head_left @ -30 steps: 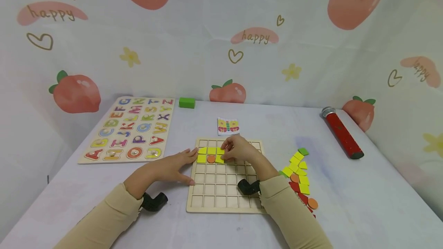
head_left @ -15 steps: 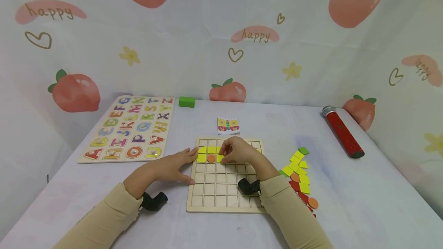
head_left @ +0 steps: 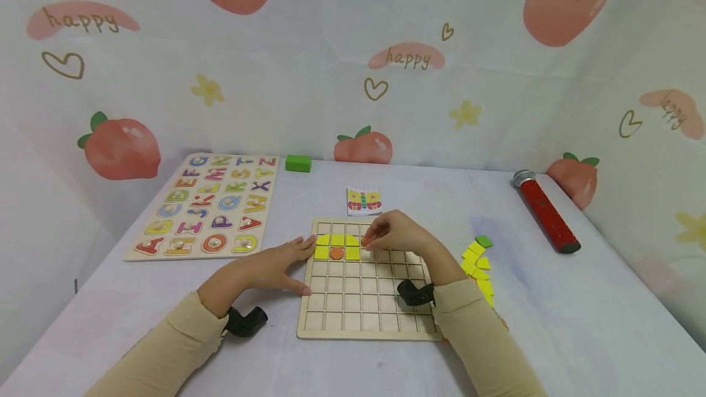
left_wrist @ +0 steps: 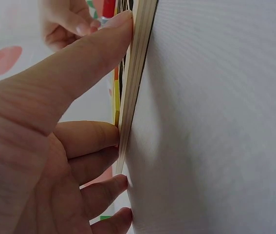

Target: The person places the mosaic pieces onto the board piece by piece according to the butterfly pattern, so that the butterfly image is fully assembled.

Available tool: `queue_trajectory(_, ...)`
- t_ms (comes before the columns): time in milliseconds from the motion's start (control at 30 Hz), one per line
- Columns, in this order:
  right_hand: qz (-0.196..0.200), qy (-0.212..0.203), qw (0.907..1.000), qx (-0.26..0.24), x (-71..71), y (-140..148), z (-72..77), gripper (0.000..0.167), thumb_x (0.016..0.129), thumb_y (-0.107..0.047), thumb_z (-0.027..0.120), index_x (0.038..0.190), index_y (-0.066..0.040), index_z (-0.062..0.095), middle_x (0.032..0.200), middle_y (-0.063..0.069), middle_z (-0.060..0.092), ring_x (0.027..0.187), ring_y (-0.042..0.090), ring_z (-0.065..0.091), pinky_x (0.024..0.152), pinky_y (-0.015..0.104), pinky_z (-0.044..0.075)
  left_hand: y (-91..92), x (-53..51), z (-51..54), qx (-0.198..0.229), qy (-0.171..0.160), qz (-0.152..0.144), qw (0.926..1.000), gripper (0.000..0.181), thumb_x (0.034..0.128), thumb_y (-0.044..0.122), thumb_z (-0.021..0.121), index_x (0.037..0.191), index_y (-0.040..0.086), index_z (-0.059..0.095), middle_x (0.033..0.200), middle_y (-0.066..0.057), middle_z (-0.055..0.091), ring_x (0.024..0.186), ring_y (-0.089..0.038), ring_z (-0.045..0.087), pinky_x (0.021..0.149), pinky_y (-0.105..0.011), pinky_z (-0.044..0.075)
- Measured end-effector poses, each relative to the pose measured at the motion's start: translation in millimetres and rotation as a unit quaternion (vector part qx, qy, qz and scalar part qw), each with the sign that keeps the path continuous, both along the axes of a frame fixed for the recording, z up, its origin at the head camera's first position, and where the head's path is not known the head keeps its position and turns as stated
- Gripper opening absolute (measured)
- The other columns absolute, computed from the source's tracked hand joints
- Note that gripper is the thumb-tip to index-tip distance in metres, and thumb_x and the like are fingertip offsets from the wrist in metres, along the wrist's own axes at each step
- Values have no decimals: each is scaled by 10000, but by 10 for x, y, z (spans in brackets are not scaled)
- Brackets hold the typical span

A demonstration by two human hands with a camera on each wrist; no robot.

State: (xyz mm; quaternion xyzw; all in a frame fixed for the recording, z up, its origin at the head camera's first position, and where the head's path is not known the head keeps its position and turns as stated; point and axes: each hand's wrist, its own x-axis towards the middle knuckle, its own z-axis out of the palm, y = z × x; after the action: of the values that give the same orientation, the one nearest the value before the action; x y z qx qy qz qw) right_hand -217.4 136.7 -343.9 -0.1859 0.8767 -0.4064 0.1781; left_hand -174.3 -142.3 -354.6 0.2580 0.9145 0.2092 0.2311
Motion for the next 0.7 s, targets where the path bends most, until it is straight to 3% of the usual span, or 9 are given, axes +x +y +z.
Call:
queue_trajectory(200, -467, -76, 9989, 20, 53, 385, 75, 200, 814, -134, 705, 960, -1, 677, 850, 56, 659, 753, 152, 567, 707, 264, 509, -4, -1, -7, -67, 38, 13, 10000, 948, 745, 500, 716, 1481, 136, 243, 1577, -2, 123, 1459, -272, 73, 1161, -488, 171)
queue_trajectory(433, -835, -33, 9965, -56, 113, 868, 46, 298, 836, -169, 692, 1045, 39, 654, 942, 104, 672, 799, 156, 626, 767, 319, 555, -18, -11, -22, -76, 76, -27, 9999, 955, 745, 507, 711, 1481, 121, 241, 1577, -23, 123, 1456, -292, 76, 1156, -502, 171)
queue_trajectory(700, -1971, -133, 9802, 155, 163, 1375, 31, 403, 890, -242, 635, 1174, 39, 583, 1059, 121, 650, 879, 167, 638, 853, 323, 540, -21, -12, -32, 77, 65, -95, 9999, 956, 746, 504, 712, 1475, 90, 252, 1576, -36, 131, 1454, -307, 78, 1158, -505, 160)
